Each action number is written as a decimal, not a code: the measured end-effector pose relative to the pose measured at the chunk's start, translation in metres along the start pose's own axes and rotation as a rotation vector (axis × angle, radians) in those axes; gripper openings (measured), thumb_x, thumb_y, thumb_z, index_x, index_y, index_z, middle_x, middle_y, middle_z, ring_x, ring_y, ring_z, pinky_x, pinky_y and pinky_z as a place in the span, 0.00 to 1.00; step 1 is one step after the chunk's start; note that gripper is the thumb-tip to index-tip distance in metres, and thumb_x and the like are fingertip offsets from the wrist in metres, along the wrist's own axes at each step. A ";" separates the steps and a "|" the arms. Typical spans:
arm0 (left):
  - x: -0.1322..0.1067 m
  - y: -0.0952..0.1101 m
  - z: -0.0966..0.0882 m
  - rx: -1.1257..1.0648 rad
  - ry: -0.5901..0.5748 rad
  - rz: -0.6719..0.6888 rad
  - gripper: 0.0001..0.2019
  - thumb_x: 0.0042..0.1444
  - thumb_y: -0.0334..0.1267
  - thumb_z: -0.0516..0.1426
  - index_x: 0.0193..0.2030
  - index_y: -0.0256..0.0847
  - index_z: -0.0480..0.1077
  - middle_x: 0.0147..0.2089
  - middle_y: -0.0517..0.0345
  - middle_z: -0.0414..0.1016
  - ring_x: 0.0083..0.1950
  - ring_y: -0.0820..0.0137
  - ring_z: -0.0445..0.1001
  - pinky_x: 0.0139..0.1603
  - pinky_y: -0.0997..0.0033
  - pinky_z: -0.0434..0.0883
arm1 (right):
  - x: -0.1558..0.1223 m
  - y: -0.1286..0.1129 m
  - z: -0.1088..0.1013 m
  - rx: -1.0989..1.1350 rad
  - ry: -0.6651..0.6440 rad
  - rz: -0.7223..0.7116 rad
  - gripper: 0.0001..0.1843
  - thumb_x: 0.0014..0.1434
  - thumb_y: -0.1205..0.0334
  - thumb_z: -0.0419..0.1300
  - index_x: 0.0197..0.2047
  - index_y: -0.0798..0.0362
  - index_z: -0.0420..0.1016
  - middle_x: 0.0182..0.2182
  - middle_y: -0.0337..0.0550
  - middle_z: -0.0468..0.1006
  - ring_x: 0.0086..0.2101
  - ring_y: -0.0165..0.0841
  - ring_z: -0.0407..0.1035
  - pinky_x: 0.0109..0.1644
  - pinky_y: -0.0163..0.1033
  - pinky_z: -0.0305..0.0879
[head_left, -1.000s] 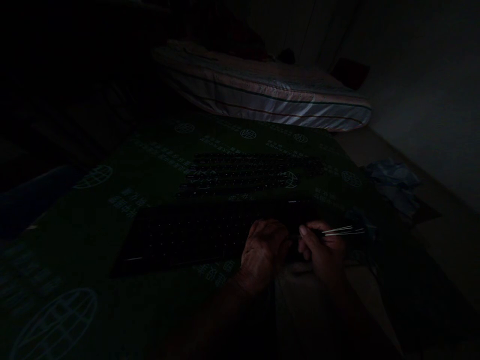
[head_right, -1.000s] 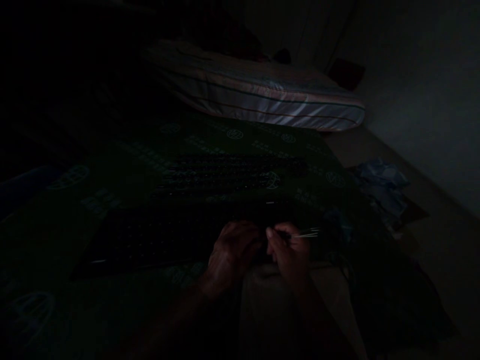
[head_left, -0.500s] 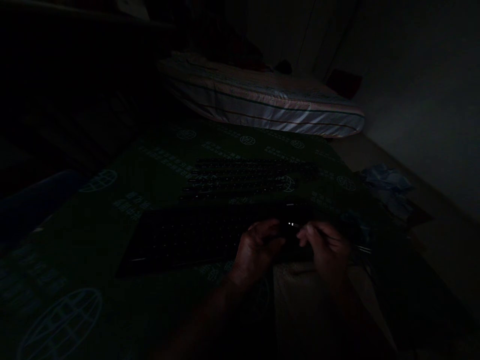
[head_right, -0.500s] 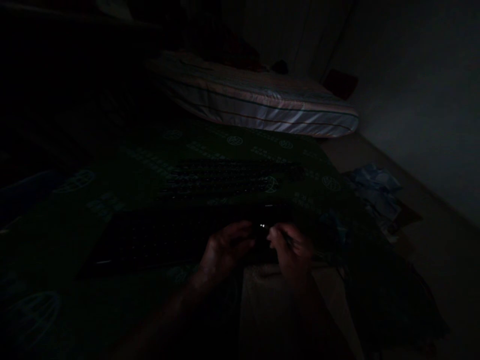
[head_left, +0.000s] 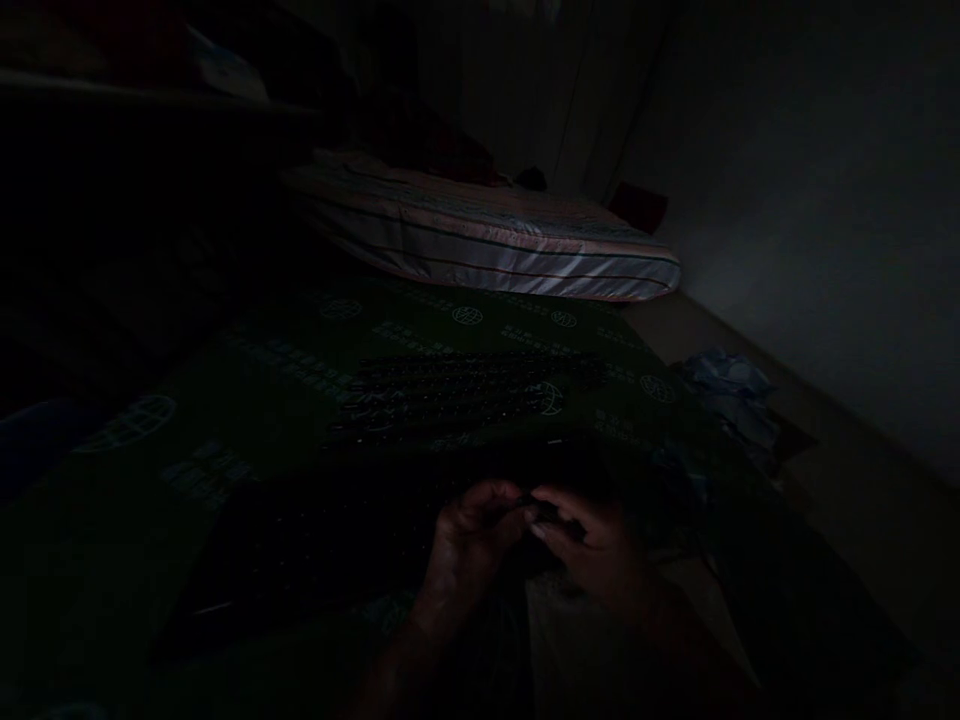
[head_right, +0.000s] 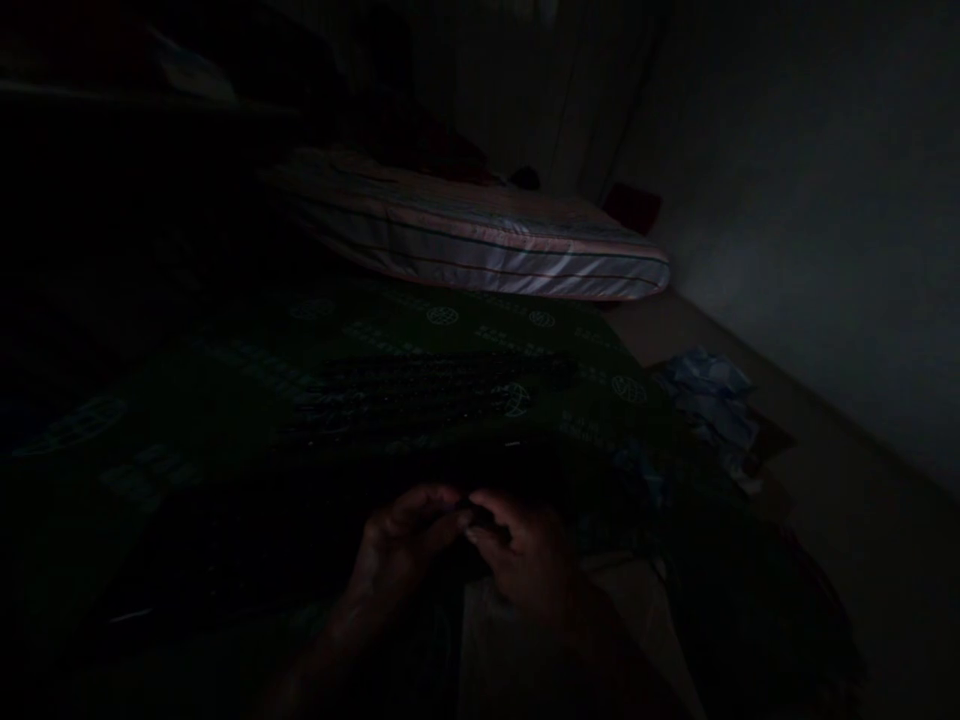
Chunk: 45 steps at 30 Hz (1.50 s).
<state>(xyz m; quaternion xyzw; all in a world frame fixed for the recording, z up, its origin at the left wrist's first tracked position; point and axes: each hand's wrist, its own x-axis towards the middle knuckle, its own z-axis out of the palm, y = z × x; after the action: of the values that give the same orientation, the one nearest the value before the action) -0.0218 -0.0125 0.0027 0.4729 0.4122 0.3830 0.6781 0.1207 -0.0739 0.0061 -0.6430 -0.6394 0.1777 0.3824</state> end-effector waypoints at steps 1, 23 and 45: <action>0.000 0.001 -0.001 -0.012 -0.002 -0.009 0.08 0.39 0.35 0.64 0.28 0.39 0.72 0.29 0.62 0.74 0.32 0.74 0.72 0.32 0.81 0.69 | 0.002 0.001 0.002 0.004 -0.004 0.010 0.15 0.52 0.62 0.57 0.44 0.47 0.75 0.34 0.39 0.80 0.30 0.29 0.72 0.32 0.31 0.68; -0.001 0.012 0.001 0.193 -0.002 -0.063 0.14 0.40 0.39 0.62 0.36 0.39 0.71 0.34 0.57 0.79 0.38 0.68 0.75 0.38 0.74 0.71 | 0.093 0.076 -0.052 0.092 0.070 0.218 0.11 0.45 0.61 0.61 0.34 0.55 0.73 0.16 0.29 0.64 0.17 0.24 0.60 0.22 0.30 0.56; 0.005 -0.011 -0.006 0.297 0.007 -0.012 0.12 0.42 0.42 0.61 0.35 0.42 0.74 0.34 0.57 0.79 0.36 0.65 0.77 0.36 0.72 0.74 | 0.143 0.141 -0.049 -0.007 -0.082 0.372 0.12 0.46 0.67 0.61 0.38 0.56 0.75 0.11 0.29 0.62 0.15 0.23 0.58 0.21 0.29 0.53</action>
<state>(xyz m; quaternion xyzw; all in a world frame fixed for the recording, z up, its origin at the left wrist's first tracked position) -0.0247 -0.0090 -0.0100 0.5643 0.4694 0.3154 0.6014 0.2697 0.0659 -0.0267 -0.7436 -0.5252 0.2691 0.3143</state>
